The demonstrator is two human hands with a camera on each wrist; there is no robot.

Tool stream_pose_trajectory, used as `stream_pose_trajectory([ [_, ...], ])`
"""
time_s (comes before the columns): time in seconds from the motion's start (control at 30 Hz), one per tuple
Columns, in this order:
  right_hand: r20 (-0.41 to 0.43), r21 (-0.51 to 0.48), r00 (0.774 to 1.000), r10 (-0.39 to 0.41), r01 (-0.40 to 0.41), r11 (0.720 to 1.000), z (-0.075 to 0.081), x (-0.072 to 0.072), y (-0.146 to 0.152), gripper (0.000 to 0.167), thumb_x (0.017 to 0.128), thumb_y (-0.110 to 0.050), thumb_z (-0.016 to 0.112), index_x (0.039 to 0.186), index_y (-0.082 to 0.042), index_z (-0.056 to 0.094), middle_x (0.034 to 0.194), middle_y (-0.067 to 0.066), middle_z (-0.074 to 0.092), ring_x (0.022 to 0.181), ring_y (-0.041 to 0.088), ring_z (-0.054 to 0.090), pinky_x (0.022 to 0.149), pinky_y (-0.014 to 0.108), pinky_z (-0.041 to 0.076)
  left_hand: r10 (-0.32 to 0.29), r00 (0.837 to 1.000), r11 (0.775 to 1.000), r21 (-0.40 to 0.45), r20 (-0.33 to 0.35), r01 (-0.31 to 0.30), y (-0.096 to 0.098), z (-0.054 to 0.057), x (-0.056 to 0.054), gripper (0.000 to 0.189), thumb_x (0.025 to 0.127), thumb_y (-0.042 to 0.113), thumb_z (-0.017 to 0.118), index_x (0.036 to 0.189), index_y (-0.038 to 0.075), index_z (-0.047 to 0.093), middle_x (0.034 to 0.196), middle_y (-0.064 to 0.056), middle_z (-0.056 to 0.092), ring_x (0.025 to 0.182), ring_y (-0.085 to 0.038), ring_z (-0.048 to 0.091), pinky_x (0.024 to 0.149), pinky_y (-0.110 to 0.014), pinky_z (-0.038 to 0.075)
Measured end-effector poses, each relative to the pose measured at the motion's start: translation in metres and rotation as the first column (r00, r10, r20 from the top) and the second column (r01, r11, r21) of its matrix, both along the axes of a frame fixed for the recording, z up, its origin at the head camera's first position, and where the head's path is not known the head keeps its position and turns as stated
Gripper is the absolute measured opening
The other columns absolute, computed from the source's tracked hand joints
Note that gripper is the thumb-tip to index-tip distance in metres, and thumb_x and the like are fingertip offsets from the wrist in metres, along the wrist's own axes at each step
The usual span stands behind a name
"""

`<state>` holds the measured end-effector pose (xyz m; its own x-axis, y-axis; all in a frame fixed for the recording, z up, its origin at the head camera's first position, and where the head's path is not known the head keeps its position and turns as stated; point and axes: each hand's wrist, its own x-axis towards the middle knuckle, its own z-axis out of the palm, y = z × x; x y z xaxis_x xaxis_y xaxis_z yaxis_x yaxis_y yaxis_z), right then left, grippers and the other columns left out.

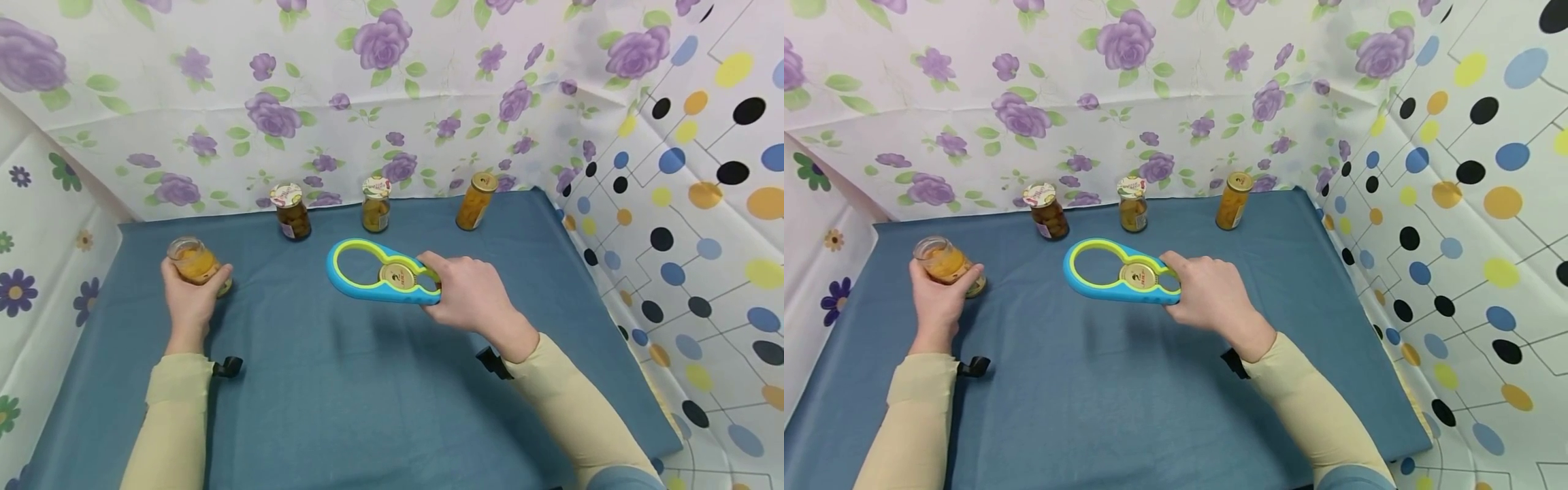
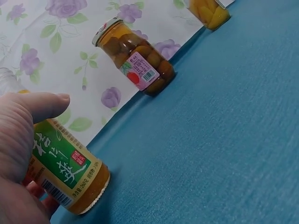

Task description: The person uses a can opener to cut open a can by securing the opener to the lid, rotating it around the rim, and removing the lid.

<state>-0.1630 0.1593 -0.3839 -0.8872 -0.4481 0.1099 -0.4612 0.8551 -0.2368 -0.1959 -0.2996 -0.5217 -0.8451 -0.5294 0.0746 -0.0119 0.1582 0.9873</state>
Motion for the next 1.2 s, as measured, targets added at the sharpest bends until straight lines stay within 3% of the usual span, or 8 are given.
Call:
stream_pose_trajectory([
  [0.33,-0.023,0.009,1.000,0.001,0.000,1.000,0.000,0.000,-0.001,0.046,0.080,-0.025,0.086,0.122,-0.014,0.070,0.065,-0.005,0.053,0.054,0.016,0.048,0.048,0.033,0.040,0.010,0.999,0.994,0.113,-0.041,-0.005,0.003,0.004,0.004,0.091,0.088,0.008,0.088,0.159,0.031,0.034,0.145,0.005,0.045,0.134,-0.021,0.048,0.113,-0.036,0.042],
  [0.5,-0.027,0.011,1.000,0.005,-0.005,1.000,0.000,0.001,-0.002,0.038,0.079,-0.024,0.085,0.112,-0.012,0.070,0.064,-0.005,0.053,0.054,0.015,0.048,0.048,0.032,0.040,0.084,0.992,0.993,0.090,-0.096,-0.076,0.008,0.003,0.007,0.092,0.088,0.013,0.089,0.160,0.028,0.033,0.149,0.003,0.040,0.135,-0.015,0.042,0.113,-0.031,0.036],
  [0.63,-0.033,0.010,0.999,0.014,-0.013,1.000,0.000,0.001,-0.003,0.035,0.079,-0.022,0.085,0.109,-0.012,0.069,0.063,-0.005,0.052,0.052,0.015,0.047,0.048,0.032,0.039,0.164,0.971,0.986,0.067,-0.176,-0.154,0.015,0.005,0.011,0.092,0.089,0.014,0.087,0.161,0.023,0.030,0.151,0.003,0.037,0.138,-0.009,0.034,0.112,-0.028,0.028],
  [0.73,-0.046,-0.001,0.999,0.021,-0.021,1.000,-0.001,0.001,-0.003,0.032,0.079,-0.020,0.083,0.106,-0.012,0.069,0.062,-0.005,0.051,0.051,0.015,0.046,0.047,0.032,0.038,0.242,0.923,0.970,0.092,-0.300,-0.224,0.026,0.013,0.015,0.086,0.090,0.011,0.086,0.158,0.014,0.033,0.149,-0.001,0.040,0.137,-0.012,0.036,0.109,-0.029,0.028],
  [0.87,-0.061,-0.021,0.998,0.032,-0.033,0.999,-0.001,0.001,-0.003,0.029,0.078,-0.018,0.081,0.103,-0.012,0.068,0.060,-0.004,0.048,0.049,0.015,0.044,0.047,0.032,0.036,0.316,0.819,0.949,0.157,-0.480,-0.274,0.046,0.027,0.023,0.074,0.090,0.004,0.083,0.150,0.002,0.040,0.144,-0.009,0.046,0.133,-0.021,0.040,0.106,-0.029,0.031],
  [0.93,-0.064,-0.029,0.997,0.033,-0.035,0.999,-0.001,0.001,-0.003,0.027,0.078,-0.017,0.081,0.101,-0.012,0.067,0.059,-0.004,0.047,0.049,0.015,0.043,0.047,0.032,0.035,0.330,0.783,0.944,0.188,-0.528,-0.271,0.056,0.034,0.025,0.069,0.089,0.000,0.081,0.146,0.000,0.041,0.142,-0.012,0.046,0.131,-0.024,0.041,0.104,-0.030,0.032],
  [1.07,-0.065,-0.045,0.997,0.035,-0.038,0.998,-0.001,0.001,-0.004,0.024,0.079,-0.015,0.080,0.098,-0.012,0.066,0.059,-0.003,0.045,0.048,0.014,0.041,0.046,0.031,0.034,0.344,0.754,0.939,0.217,-0.560,-0.267,0.074,0.043,0.027,0.060,0.091,-0.003,0.077,0.141,-0.003,0.043,0.141,-0.020,0.046,0.131,-0.030,0.042,0.102,-0.034,0.034],
  [1.2,-0.062,-0.049,0.997,0.039,-0.042,0.998,-0.001,0.002,-0.005,0.026,0.079,-0.014,0.079,0.102,-0.011,0.068,0.060,-0.004,0.048,0.048,0.014,0.043,0.046,0.031,0.036,0.392,0.717,0.918,0.195,-0.576,-0.346,0.088,0.049,0.030,0.049,0.094,-0.002,0.073,0.135,-0.002,0.046,0.145,-0.022,0.042,0.138,-0.027,0.038,0.105,-0.034,0.030],
])
